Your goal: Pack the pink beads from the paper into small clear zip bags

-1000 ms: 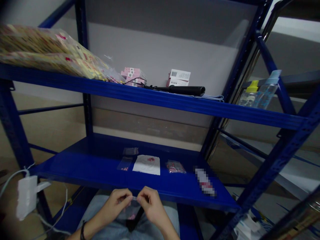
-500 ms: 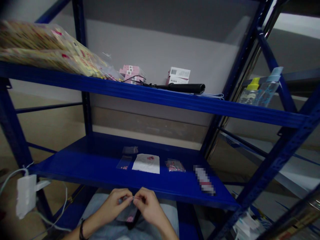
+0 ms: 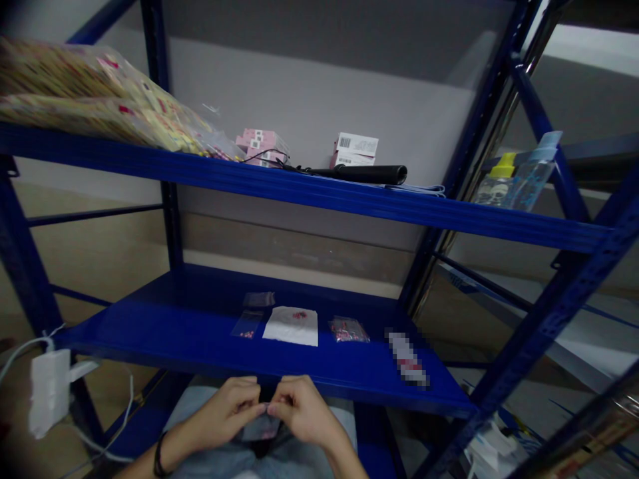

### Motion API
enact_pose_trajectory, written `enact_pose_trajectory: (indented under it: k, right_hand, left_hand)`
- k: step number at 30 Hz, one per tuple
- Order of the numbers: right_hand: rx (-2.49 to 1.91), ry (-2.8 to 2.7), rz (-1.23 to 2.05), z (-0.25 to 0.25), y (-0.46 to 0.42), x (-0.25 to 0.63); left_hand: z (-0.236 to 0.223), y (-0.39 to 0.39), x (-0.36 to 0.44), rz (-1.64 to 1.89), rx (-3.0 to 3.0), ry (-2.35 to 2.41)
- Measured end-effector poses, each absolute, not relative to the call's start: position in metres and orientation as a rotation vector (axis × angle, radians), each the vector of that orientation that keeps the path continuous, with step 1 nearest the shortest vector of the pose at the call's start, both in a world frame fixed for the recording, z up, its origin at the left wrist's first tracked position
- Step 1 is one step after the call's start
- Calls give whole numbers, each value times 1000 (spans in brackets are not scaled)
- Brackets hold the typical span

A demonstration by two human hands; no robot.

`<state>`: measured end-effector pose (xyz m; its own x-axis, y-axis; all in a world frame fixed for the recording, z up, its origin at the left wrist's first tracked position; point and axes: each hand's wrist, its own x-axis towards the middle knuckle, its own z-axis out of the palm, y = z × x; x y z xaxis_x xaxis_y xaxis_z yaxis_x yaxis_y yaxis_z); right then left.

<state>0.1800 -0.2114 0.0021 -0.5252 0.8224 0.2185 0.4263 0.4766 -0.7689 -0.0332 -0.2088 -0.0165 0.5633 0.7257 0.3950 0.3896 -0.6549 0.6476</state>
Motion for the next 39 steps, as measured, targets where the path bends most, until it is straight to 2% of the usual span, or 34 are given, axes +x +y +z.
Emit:
enact_pose_trajectory:
  k: [6, 12, 15, 18, 23, 29, 33, 39]
  right_hand:
    - [-1071, -2021, 923, 18, -200, 211]
    - [-1240, -1203, 845, 8, -157, 307]
    - [-1404, -1035, 752, -11, -141, 348]
    - [-1641, -1070, 563, -28, -133, 370]
    - [-1980, -1315, 208, -40, -131, 382]
    - [-2205, -1483, 13, -39, -132, 376]
    - [-2335, -1521, -19, -33, -139, 370]
    - [-2372, -1400, -188, -10, -148, 349]
  left_hand:
    - [-13, -196, -42, 860, 2102, 886]
    - [-8, -155, -79, 1256, 1796, 1224]
    - [1, -109, -87, 1389, 1800, 1417]
    - [10, -52, -83, 1208, 1954, 1679]
    - [10, 31, -73, 866, 2133, 1601]
    - [1, 77, -69, 568, 2266, 1540]
    - [-3, 81, -69, 562, 2271, 1504]
    - [7, 60, -76, 837, 2160, 1500]
